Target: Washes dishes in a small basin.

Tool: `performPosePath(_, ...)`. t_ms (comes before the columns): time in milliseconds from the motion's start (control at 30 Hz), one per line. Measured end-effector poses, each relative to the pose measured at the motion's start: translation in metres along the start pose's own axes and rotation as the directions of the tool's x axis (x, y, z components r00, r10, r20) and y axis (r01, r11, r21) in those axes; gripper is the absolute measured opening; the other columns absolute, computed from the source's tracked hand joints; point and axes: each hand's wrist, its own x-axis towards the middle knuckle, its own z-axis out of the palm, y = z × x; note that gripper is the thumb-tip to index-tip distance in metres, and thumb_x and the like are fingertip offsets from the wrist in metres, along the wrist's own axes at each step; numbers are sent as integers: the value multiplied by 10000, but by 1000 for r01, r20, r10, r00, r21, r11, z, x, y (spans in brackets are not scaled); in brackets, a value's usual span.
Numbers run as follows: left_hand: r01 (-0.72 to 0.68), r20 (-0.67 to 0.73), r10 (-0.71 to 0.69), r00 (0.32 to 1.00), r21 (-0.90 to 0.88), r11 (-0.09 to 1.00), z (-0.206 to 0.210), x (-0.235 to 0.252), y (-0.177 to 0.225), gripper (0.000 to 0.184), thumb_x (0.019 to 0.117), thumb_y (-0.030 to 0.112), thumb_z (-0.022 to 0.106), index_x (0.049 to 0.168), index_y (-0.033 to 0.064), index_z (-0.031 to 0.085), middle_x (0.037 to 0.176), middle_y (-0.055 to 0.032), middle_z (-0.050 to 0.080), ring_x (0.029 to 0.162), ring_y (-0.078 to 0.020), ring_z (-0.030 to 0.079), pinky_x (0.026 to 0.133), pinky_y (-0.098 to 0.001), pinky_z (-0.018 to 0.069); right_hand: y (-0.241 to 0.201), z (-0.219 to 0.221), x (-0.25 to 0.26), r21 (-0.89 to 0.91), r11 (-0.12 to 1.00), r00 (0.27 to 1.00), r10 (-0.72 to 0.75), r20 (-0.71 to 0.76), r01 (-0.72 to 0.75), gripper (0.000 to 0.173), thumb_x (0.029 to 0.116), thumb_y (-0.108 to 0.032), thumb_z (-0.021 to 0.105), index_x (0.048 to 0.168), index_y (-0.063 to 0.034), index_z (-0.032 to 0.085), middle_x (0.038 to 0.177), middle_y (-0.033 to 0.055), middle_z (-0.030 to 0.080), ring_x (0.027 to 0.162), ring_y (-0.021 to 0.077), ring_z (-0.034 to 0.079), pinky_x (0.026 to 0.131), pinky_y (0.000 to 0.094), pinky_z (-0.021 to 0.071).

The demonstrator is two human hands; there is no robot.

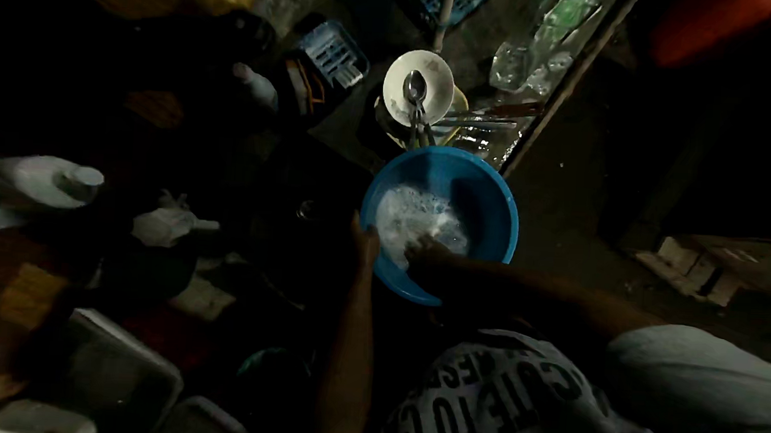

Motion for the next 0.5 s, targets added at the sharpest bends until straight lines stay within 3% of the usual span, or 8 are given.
performPosePath(33, -4, 6, 4, 1000, 13, 1000, -1, 0, 2, 553, 1049, 128, 544, 1563, 30, 366, 1536, -235, 458, 1418, -365, 457, 1165, -531, 373, 0, -10, 15, -21, 1000, 999, 8, -45, -9, 541, 1038, -291, 543, 1480, 16, 488, 1565, 258, 423, 1457, 506, 338, 1221, 669, 147)
performPosePath(133, -33, 11, 33, 999, -21, 999, -2, 0, 1, 554, 1046, 97, 529, 1562, 4, 349, 1549, -242, 436, 1431, -361, 442, 1175, -513, 364, 19, -43, 37, -112, 994, 988, -2, -157, -16, 516, 1009, -184, 598, 1485, -9, 504, 1559, 239, 442, 1485, 436, 338, 1246, 610, 144)
performPosePath(233, -64, -18, 63, 998, -58, 996, 4, 4, -5, 545, 1047, 92, 531, 1553, -13, 359, 1556, -251, 424, 1445, -360, 424, 1191, -507, 344, 57, -62, 19, -158, 980, 961, 75, -265, -120, 433, 982, -127, 628, 1402, -34, 589, 1469, 218, 538, 1393, 438, 451, 1179, 644, 279)
performPosePath(300, -63, -47, 60, 997, -65, 996, 5, 4, -7, 524, 1049, 111, 548, 1535, -7, 393, 1524, -250, 465, 1416, -359, 463, 1174, -514, 372, 65, -69, -15, -60, 946, 932, 299, -203, -317, 530, 1016, -192, 586, 1512, -45, 469, 1489, 206, 522, 1343, 419, 517, 1083, 631, 416)
performPosePath(367, -47, -68, 41, 997, -95, 994, 6, 5, -6, 511, 1047, 118, 555, 1524, -1, 417, 1511, -235, 488, 1409, -349, 475, 1170, -509, 374, 63, -70, -54, 132, 881, 887, 460, -26, -453, 701, 984, -226, 666, 1581, -54, 341, 1472, 267, 509, 1254, 494, 565, 952, 696, 477)
performPosePath(433, -44, -77, 32, 996, -154, 987, 7, 6, -5, 516, 1041, 99, 562, 1523, -10, 413, 1524, -233, 473, 1424, -340, 456, 1181, -491, 362, 59, -48, -80, 125, 894, 900, 415, 133, -431, 793, 973, -280, 696, 1598, -26, 279, 1597, 257, 358, 1370, 478, 473, 1043, 666, 441)
performPosePath(467, -41, -77, 29, 997, -157, 987, 8, 5, -5, 523, 1039, 101, 566, 1526, -9, 410, 1534, -230, 462, 1433, -335, 446, 1186, -488, 356, 57, -29, -87, 82, 942, 937, 309, 161, -325, 765, 1001, -315, 656, 1595, -8, 284, 1640, 256, 280, 1461, 453, 371, 1139, 623, 370)
performPosePath(500, -44, -74, 33, 997, -147, 988, 8, 5, -5, 529, 1039, 106, 563, 1531, -8, 405, 1543, -232, 451, 1439, -338, 437, 1190, -492, 349, 56, -8, -86, 47, 988, 979, 138, 150, -146, 698, 1024, -276, 620, 1573, 35, 322, 1652, 280, 242, 1519, 470, 249, 1211, 625, 236)
